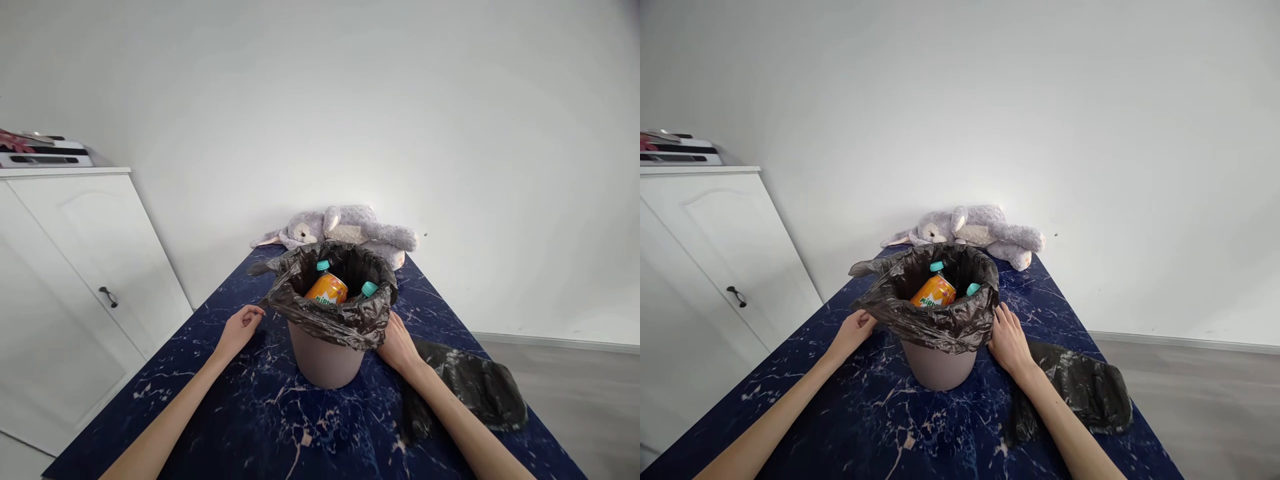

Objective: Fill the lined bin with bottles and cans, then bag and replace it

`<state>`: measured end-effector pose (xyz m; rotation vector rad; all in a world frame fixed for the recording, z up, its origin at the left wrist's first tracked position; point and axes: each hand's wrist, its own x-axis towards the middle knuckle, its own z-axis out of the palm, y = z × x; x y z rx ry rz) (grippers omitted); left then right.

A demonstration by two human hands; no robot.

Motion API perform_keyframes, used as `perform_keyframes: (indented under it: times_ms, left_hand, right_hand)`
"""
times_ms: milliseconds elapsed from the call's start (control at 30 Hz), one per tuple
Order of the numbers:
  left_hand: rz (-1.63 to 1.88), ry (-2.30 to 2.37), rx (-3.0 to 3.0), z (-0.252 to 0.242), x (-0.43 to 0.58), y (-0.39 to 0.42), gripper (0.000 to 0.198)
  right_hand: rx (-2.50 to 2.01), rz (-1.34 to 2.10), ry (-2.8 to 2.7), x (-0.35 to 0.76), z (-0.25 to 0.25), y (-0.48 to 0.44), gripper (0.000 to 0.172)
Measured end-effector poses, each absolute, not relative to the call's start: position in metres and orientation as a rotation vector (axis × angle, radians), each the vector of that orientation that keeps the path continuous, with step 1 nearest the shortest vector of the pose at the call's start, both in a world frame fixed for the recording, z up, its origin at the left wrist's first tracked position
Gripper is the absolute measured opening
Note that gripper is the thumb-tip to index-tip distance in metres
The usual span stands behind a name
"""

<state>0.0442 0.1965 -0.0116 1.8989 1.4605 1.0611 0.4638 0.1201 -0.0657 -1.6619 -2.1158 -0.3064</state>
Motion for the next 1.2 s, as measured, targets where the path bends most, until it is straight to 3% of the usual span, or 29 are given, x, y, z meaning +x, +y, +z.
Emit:
perform_keyframes:
  times_ms: [233,433,733,1000,1200]
  left_hand:
    - [1.112,1.458,1.908,-0.011,0.053,0.181,0.042]
    - [1.061,1.414,1.953,-0.008,0.062,0.169,0.038]
    - [1.023,1.367,2.030,-0.007,0.067,0.165,0.031]
    - [1.018,1.365,2.048,-0.009,0.066,0.166,0.031]
    - [1.038,1.371,2.058,-0.006,0.067,0.165,0.029]
  right_hand:
    - [-1.551,-0.089,-1.946,0.466,-0.042,0.113,0.044]
    - [-1.457,0.205,-1.754,0.467,-0.015,0.110,0.024]
    - [-1.331,0.636,-1.357,0.477,0.062,0.090,0.050]
    - [-1.341,0.888,-1.252,0.469,0.137,0.072,0.054]
    - [-1.490,0.824,-1.366,0.460,0.157,0.075,0.053]
